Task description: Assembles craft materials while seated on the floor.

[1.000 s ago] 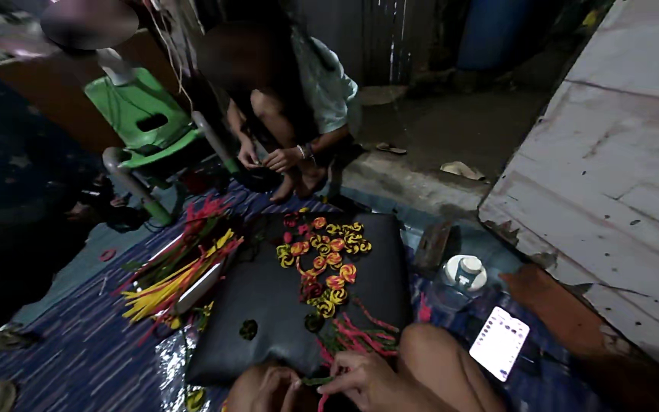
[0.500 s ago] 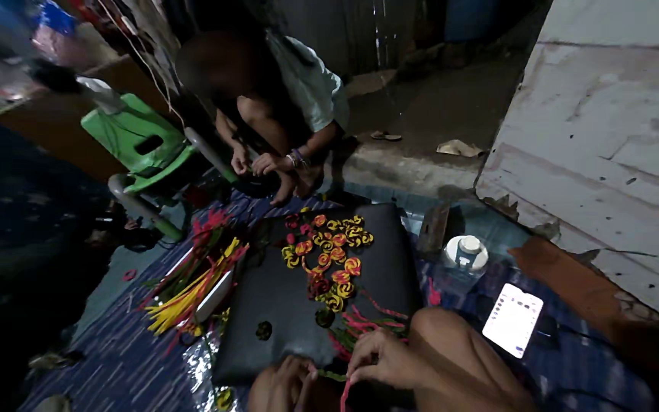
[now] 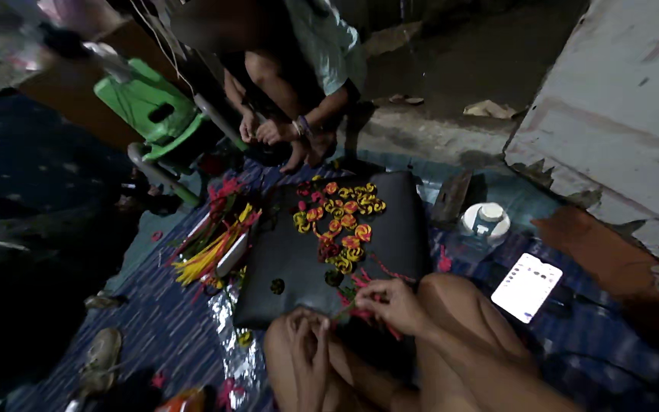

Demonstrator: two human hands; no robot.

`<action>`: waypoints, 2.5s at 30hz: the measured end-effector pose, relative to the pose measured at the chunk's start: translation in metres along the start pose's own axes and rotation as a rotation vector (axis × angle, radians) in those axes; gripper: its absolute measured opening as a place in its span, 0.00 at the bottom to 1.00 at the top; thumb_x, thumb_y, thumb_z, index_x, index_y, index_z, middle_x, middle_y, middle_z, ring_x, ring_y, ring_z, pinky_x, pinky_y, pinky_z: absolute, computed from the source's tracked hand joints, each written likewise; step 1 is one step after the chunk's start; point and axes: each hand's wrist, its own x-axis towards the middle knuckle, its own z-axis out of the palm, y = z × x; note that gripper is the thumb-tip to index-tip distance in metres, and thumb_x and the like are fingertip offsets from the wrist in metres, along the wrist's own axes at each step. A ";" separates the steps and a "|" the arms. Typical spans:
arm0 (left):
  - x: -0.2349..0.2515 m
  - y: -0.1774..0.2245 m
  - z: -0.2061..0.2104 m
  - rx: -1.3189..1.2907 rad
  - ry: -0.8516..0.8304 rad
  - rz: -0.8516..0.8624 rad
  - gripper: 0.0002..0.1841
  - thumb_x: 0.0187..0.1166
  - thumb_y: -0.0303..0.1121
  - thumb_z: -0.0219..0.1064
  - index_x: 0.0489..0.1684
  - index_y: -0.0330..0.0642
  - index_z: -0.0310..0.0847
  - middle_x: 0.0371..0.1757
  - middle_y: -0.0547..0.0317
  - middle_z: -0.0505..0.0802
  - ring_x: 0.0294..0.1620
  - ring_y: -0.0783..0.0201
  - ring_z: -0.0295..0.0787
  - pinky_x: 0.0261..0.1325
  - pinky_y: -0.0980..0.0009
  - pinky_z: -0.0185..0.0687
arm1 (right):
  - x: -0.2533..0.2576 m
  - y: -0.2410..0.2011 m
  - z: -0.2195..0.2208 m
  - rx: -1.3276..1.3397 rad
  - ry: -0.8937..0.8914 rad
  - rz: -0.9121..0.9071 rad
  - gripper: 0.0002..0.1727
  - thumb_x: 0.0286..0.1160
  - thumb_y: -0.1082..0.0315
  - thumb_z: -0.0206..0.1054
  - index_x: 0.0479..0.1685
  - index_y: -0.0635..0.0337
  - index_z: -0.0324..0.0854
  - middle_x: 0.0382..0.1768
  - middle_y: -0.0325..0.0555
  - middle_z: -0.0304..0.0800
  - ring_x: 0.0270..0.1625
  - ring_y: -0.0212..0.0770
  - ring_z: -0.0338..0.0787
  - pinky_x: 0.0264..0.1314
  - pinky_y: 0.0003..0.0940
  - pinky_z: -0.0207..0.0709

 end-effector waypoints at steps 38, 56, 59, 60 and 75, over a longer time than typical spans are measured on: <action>-0.018 -0.024 0.033 -0.581 -0.136 -0.254 0.46 0.83 0.67 0.51 0.82 0.29 0.57 0.67 0.67 0.86 0.65 0.76 0.83 0.65 0.75 0.82 | -0.001 -0.008 0.018 0.315 -0.034 0.189 0.10 0.81 0.73 0.66 0.51 0.73 0.85 0.38 0.43 0.92 0.32 0.24 0.87 0.33 0.20 0.81; -0.005 -0.003 0.020 -0.490 0.072 -0.323 0.17 0.90 0.29 0.52 0.33 0.50 0.88 0.35 0.79 0.95 0.37 0.81 0.90 0.47 0.80 0.86 | -0.010 -0.006 0.031 -0.256 -0.374 -0.201 0.12 0.82 0.70 0.66 0.49 0.71 0.90 0.50 0.59 0.94 0.54 0.55 0.93 0.63 0.52 0.81; -0.006 -0.003 0.013 -0.479 0.031 -0.391 0.17 0.88 0.27 0.54 0.31 0.49 0.89 0.35 0.78 0.96 0.38 0.81 0.91 0.47 0.80 0.87 | -0.014 -0.007 0.029 -0.379 -0.412 -0.271 0.12 0.82 0.71 0.65 0.52 0.69 0.90 0.50 0.59 0.94 0.55 0.56 0.93 0.62 0.54 0.81; -0.007 0.000 0.010 -0.471 0.035 -0.424 0.16 0.88 0.27 0.54 0.33 0.46 0.89 0.36 0.76 0.96 0.40 0.80 0.92 0.49 0.79 0.87 | -0.017 -0.010 0.029 -0.392 -0.394 -0.255 0.12 0.83 0.71 0.64 0.54 0.68 0.90 0.50 0.59 0.94 0.55 0.57 0.94 0.63 0.55 0.81; 0.005 0.033 0.015 -0.988 0.451 -0.599 0.15 0.91 0.27 0.53 0.57 0.23 0.83 0.41 0.54 0.97 0.41 0.67 0.96 0.56 0.69 0.90 | -0.035 -0.014 0.044 -0.507 -0.243 -0.340 0.15 0.83 0.70 0.63 0.47 0.78 0.87 0.28 0.58 0.93 0.27 0.50 0.95 0.35 0.46 0.90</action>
